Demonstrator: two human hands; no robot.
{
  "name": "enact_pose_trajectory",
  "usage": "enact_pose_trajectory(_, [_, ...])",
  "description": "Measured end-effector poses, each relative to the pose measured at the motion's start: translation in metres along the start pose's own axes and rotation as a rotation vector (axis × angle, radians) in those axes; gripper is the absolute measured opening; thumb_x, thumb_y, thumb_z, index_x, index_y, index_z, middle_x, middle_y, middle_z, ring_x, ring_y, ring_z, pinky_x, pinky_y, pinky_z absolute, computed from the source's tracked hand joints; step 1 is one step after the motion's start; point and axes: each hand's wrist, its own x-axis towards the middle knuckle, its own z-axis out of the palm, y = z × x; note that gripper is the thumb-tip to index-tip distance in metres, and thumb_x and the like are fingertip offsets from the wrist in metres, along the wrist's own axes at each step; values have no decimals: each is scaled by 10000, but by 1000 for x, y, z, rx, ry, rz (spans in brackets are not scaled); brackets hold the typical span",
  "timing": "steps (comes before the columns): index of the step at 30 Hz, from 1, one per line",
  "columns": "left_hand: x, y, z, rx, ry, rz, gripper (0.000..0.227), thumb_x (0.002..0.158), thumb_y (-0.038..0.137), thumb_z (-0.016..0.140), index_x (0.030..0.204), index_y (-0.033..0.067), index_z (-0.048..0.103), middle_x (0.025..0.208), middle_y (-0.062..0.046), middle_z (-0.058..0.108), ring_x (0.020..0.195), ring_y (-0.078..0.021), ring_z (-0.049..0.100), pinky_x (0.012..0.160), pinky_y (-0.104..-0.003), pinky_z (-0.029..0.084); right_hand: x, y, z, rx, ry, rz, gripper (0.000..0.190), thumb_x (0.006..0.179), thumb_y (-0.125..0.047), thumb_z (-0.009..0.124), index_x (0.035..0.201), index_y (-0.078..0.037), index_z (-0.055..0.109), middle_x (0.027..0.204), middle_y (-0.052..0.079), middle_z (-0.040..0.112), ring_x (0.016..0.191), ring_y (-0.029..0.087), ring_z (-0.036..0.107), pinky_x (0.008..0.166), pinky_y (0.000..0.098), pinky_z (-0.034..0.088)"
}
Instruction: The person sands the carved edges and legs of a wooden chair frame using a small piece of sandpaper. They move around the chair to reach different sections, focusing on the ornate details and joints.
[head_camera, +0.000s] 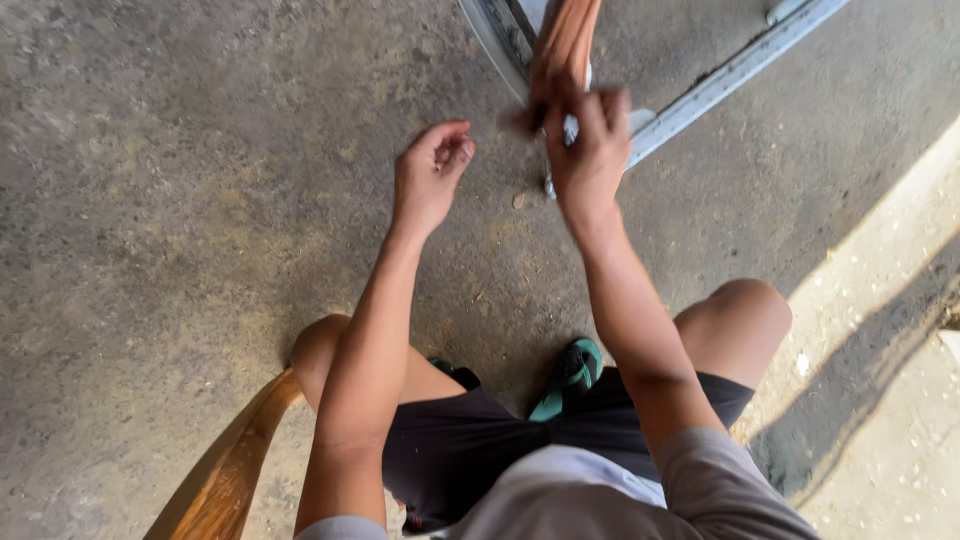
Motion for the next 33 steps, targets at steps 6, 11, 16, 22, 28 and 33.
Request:
enact_pose_trajectory(6, [-2,-3,-2,21,9,2,357,1036,208,668,1349,40,628,1103,-54,754,990,-135,710,870,-286,569,25,11,10,189,62,58,240,971,-8,768,1186,-78,688,1105,87,619,958,197,694,810,312,584])
enact_pose_trajectory(11, [-11,-10,-5,35,17,-23,381,1056,240,639,1372,30,611,1109,-62,752,1014,-146,719,895,-291,566,5,21,17,766,348,270,169,1053,-7,669,1217,10,627,1178,62,618,1056,151,679,945,286,592])
enact_pose_trajectory(16, [-10,-15,-4,94,16,-102,415,1041,266,631,1383,34,600,1114,-66,752,1020,-149,725,910,-304,567,63,35,53,818,570,191,313,1042,-35,705,1341,4,620,1201,61,694,1097,144,698,1007,288,605])
enact_pose_trajectory(22, [-11,-20,-14,149,14,-155,475,1014,261,665,1422,37,567,1143,-64,743,1055,-159,717,930,-323,567,51,18,46,295,432,257,277,942,-72,815,1203,-77,724,1141,59,704,1036,174,733,894,253,622])
enact_pose_trajectory(28, [-22,-24,-22,175,13,-149,567,1020,245,682,1506,48,466,1162,-63,738,1081,-163,704,955,-335,551,65,8,47,502,650,258,226,945,-56,816,1133,-60,691,1213,75,711,941,148,732,865,246,601])
enact_pose_trajectory(33, [-17,-26,-18,136,10,-131,561,1027,226,695,1506,42,469,1147,-71,744,1062,-165,712,961,-342,555,21,28,66,344,458,238,353,918,-11,814,1251,-50,704,1179,85,687,1163,240,699,988,315,585])
